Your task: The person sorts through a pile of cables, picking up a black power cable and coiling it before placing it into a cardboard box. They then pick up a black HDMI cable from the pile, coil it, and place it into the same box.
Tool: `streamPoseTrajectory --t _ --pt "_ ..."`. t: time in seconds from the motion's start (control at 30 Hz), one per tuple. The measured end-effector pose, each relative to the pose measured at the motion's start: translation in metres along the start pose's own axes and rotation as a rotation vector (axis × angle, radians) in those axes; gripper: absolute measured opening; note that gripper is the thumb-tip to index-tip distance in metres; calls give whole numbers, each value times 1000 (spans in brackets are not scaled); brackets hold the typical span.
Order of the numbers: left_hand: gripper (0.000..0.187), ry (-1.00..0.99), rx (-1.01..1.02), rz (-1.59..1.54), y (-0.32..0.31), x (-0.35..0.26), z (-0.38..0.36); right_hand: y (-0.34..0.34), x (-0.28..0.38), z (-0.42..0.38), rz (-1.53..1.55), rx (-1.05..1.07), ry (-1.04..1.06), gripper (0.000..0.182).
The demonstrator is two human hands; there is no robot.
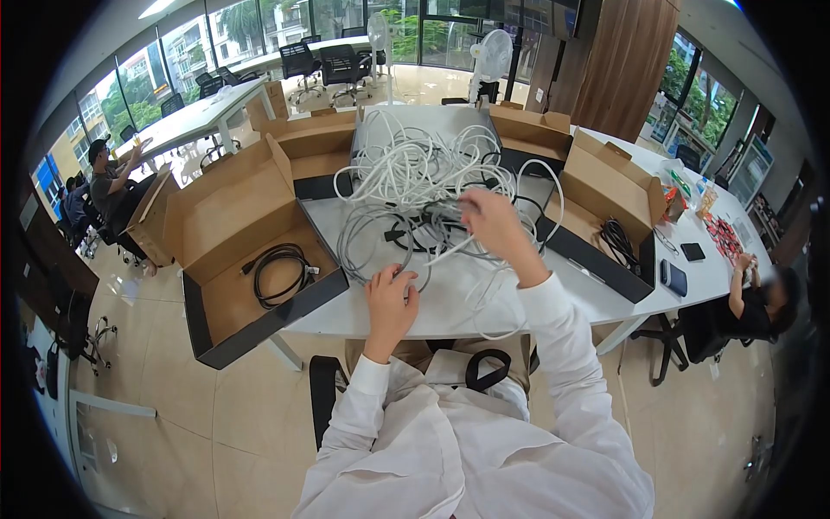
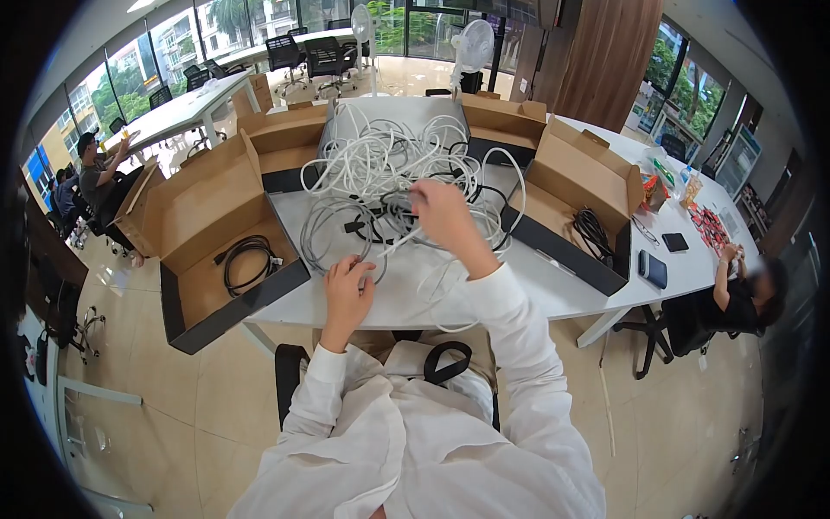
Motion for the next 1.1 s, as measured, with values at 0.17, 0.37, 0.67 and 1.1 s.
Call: streamPoseTrajectory --t 0.17,0.37,0.67,1.1 --pt "25 -46 16 -33 -4 -2 2 46 -4 26 388 -116 -122 14" --pt "28 -61 36 -30 -2 -4 4 67 -6 27 867 -236 -115 15" --pt "34 50 -139 -18 5 6 3 41 -7 -47 221 780 125 46" --pt "27 90 -315 -40 23 0 3 36 -98 0 334 173 -337 14"
Point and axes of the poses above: each hand's wrist, its own z-axis towards the middle knuckle, its own y-axis out of the back of the hand, x = y × z, the point moved 5 cm from there along z, towards the middle knuckle, and after that the axes turned 6 degrees about -y, right-handed, at the moved point
